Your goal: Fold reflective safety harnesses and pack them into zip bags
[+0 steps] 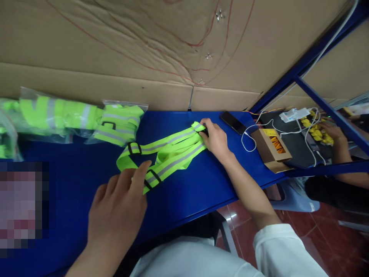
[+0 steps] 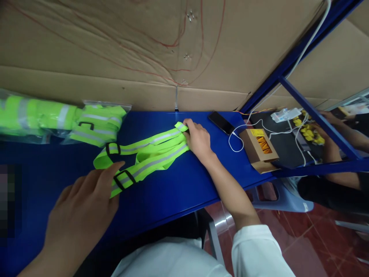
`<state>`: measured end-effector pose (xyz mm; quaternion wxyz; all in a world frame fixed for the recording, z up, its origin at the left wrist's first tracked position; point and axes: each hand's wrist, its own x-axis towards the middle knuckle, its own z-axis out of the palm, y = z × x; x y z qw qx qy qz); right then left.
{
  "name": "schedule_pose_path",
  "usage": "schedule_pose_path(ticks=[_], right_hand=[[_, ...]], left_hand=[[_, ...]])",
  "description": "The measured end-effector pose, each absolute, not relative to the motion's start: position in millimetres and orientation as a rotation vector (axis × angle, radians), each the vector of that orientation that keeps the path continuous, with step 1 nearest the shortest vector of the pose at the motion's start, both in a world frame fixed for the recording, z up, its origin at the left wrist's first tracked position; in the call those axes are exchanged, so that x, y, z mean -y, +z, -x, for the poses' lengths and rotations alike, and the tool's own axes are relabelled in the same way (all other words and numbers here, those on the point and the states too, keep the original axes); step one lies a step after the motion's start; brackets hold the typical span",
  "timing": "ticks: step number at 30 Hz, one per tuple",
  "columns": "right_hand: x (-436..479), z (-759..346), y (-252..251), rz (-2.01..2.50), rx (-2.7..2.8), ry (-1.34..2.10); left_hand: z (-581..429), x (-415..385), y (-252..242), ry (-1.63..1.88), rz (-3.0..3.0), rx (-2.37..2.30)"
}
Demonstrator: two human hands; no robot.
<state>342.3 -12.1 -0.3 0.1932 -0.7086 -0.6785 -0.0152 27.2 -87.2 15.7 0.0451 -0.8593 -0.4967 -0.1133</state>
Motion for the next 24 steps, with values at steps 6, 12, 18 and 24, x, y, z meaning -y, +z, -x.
schedule_pose_path(ticks=[6, 12, 18, 24], right_hand=[[13, -342, -1, 1.983, 1.914, -0.041], [11, -342, -3, 1.969, 1.916, -0.063], [10, -343, -4, 1.946, 1.933, -0.039], [11, -342, -2, 1.953, 1.941, -0.030]], left_hand=[[-24, 87, 1, -0.400, 2.754, 1.506], [-19, 106, -2, -0.388, 2.789, 0.950], [-24, 111, 4, -0.527, 3.125, 0.706], [-45, 92, 8, -0.684, 2.796, 1.581]])
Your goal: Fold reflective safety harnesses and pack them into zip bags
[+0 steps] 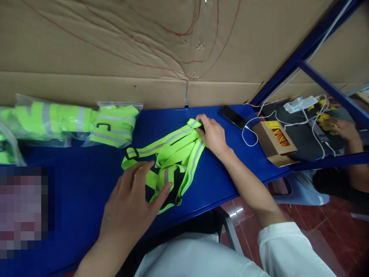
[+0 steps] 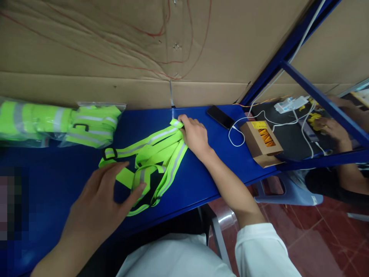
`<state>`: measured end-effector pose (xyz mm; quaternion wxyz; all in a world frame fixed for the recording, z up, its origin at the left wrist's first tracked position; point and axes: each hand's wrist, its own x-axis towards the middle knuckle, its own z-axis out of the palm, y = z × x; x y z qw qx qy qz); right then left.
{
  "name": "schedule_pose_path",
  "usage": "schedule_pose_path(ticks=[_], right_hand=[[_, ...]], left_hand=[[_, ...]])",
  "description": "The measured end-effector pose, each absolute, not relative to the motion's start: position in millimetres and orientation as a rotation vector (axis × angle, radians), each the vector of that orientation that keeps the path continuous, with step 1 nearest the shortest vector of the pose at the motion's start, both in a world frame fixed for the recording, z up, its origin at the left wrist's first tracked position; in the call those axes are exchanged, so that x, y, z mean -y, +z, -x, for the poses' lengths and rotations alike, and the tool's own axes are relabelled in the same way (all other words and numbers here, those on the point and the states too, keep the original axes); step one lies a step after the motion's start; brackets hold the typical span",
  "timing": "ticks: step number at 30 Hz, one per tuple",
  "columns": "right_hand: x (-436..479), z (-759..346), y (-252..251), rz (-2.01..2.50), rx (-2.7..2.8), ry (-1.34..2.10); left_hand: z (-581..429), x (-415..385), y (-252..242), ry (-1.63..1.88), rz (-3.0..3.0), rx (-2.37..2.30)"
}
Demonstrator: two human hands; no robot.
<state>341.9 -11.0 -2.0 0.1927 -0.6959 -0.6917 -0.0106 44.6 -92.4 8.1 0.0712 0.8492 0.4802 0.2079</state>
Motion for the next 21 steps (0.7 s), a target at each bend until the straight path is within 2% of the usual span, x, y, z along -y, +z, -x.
schedule_pose_path(ticks=[2, 4, 7, 11, 17, 21], right_hand=[[11, -342, -2, 1.957, 1.941, -0.024], [11, -342, -2, 1.962, 1.940, -0.023], [10, -342, -2, 1.965, 1.941, -0.017], [10, -342, -3, 1.966, 1.935, -0.008], [11, -343, -4, 1.945, 1.919, -0.010], [10, -343, -4, 1.918, 1.922, -0.009]], left_hand=[[-49, 89, 3, 0.460, -2.484, -1.542], [-48, 89, -2, 0.362, -2.448, -1.430], [-36, 94, -3, 0.454, -2.400, -1.361], [-19, 101, 10, 0.574, -2.512, -1.488], [-1, 97, 16, 0.095, -2.533, -1.763], [13, 96, 4, 0.174, -2.511, -1.567]])
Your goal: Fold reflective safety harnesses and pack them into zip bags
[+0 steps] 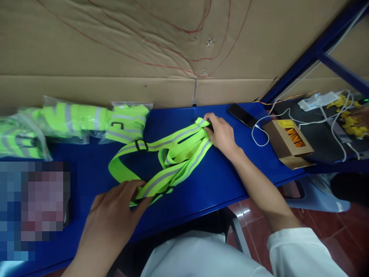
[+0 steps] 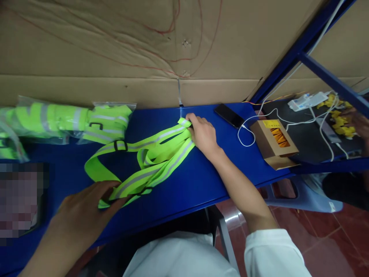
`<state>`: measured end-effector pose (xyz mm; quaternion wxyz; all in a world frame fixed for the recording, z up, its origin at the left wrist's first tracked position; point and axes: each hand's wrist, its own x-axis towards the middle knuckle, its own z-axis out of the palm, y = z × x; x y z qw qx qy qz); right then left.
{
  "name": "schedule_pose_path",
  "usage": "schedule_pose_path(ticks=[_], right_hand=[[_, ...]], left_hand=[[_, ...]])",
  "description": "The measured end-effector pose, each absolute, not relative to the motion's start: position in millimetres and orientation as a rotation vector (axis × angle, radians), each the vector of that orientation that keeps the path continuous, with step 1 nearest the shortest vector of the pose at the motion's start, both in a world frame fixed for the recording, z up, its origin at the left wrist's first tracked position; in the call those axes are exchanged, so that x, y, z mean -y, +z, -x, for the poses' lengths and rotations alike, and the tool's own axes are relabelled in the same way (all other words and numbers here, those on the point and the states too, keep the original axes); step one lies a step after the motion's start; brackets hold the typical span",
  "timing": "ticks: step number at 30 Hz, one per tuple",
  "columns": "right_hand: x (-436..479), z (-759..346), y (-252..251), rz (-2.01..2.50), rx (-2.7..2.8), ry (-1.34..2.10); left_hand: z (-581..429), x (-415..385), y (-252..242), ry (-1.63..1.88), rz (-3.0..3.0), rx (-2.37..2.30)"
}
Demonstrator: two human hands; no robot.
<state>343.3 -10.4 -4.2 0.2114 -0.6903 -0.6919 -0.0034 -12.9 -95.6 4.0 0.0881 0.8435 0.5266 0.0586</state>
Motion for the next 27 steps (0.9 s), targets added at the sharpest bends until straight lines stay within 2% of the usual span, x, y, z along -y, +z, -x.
schedule_pose_path(ticks=[8, 12, 16, 18, 27], right_hand=[[10, -345, -5, 1.909, 1.920, -0.033], [10, -346, -6, 1.911, 1.910, -0.019], [10, -347, -6, 1.931, 1.901, 0.001], [10, -348, -5, 1.944, 1.896, 0.009], [11, -351, -1, 1.952, 1.916, -0.022]], left_hand=[[7, 100, 3, 0.449, -2.445, -1.351], [2, 106, 11, 0.618, -2.417, -1.464], [1, 107, 16, 0.297, -2.504, -1.841], [4, 104, 14, 0.151, -2.540, -1.868], [26, 109, 8, 0.308, -2.415, -1.514]])
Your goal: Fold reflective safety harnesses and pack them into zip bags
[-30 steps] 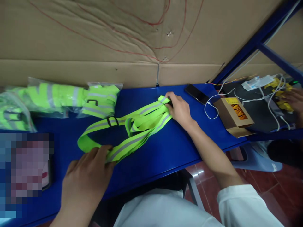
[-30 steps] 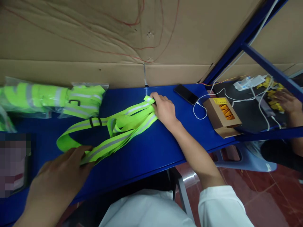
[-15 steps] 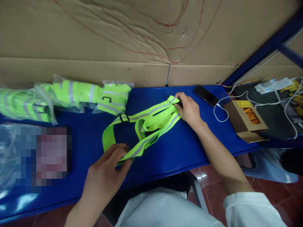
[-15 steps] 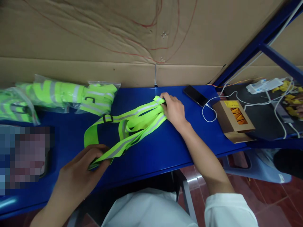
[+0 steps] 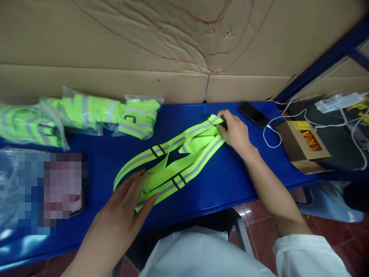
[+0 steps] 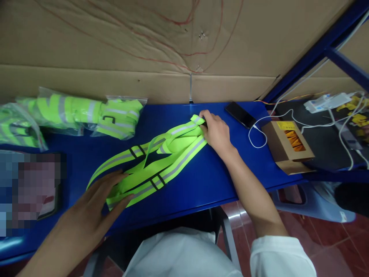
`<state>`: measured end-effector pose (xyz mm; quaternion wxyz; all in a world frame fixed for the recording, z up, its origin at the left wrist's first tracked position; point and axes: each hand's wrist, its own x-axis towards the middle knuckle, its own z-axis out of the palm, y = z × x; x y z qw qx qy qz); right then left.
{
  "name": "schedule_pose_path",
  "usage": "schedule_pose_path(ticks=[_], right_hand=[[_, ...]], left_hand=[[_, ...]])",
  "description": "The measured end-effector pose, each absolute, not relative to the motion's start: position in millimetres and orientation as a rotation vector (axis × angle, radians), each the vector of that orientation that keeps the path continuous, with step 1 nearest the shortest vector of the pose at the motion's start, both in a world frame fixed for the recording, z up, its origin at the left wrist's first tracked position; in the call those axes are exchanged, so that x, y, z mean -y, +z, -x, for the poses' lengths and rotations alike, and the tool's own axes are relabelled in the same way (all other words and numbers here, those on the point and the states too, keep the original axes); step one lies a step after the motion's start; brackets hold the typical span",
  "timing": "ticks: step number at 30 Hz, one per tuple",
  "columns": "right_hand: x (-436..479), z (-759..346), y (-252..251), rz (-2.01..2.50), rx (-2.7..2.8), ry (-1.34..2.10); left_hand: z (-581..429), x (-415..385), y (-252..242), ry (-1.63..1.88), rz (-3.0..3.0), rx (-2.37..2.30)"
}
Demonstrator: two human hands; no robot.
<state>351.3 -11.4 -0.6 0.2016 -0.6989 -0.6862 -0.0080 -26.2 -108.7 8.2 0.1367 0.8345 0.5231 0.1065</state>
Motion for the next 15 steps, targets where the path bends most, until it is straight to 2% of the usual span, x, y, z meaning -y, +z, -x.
schedule_pose_path(ticks=[7, 11, 15], right_hand=[[9, -360, -1, 1.980, 1.906, -0.039], [7, -368, -2, 1.995, 1.867, -0.056], [8, -367, -3, 1.989, 1.865, -0.067]], left_hand=[[24, 127, -1, 0.254, -2.855, -1.301], [33, 128, -11, 0.291, -2.891, -1.185], [29, 130, 2, 0.265, -2.913, -1.252]])
